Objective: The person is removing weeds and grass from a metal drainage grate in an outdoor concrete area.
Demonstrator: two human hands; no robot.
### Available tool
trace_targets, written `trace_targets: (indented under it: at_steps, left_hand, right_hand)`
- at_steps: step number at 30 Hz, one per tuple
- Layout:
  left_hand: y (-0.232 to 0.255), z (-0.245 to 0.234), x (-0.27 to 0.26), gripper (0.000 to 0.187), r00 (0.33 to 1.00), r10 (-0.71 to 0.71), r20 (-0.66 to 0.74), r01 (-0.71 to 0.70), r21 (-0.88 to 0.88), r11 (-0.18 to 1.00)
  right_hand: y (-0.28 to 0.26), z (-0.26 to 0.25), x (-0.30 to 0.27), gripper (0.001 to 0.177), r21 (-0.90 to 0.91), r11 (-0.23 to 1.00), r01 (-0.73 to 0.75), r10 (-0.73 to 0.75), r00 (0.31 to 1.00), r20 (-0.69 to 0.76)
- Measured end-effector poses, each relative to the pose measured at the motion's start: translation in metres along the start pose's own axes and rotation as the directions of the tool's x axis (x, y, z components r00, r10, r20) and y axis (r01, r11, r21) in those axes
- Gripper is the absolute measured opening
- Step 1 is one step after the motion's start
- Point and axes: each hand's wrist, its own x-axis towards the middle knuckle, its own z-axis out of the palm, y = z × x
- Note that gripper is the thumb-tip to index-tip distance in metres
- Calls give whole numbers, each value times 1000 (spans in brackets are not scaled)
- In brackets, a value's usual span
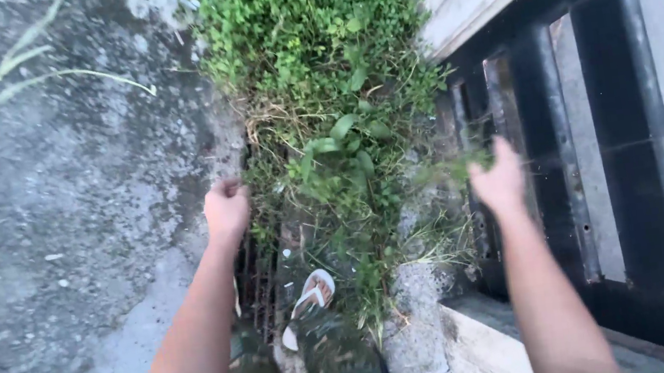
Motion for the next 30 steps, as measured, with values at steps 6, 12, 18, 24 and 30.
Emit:
trace_targets:
  at_steps: [6,12,18,24,30]
  left_hand:
    - [46,-52,46,33,981,196,-3,-194,101,976]
    - [114,-98,116,31,932,360,34,-362,133,923]
    - [168,-139,194,31,959,255,127,-266,84,960]
    - [189,-93,265,34,945,256,204,-300,227,927]
    - [163,0,332,33,929,194,314,-241,119,963]
  right_hand:
    - [-190,26,6,72,211,974,76,-106,985,136]
    - [-348,80,44,69,376,907,188,-238,967,90]
    - [-471,101,88,70,319,947,32,-133,945,298]
    - [-501,145,129,67,417,908,47,-195,927,319]
    - [-421,258,182,60,392,876,-280,19,832,554]
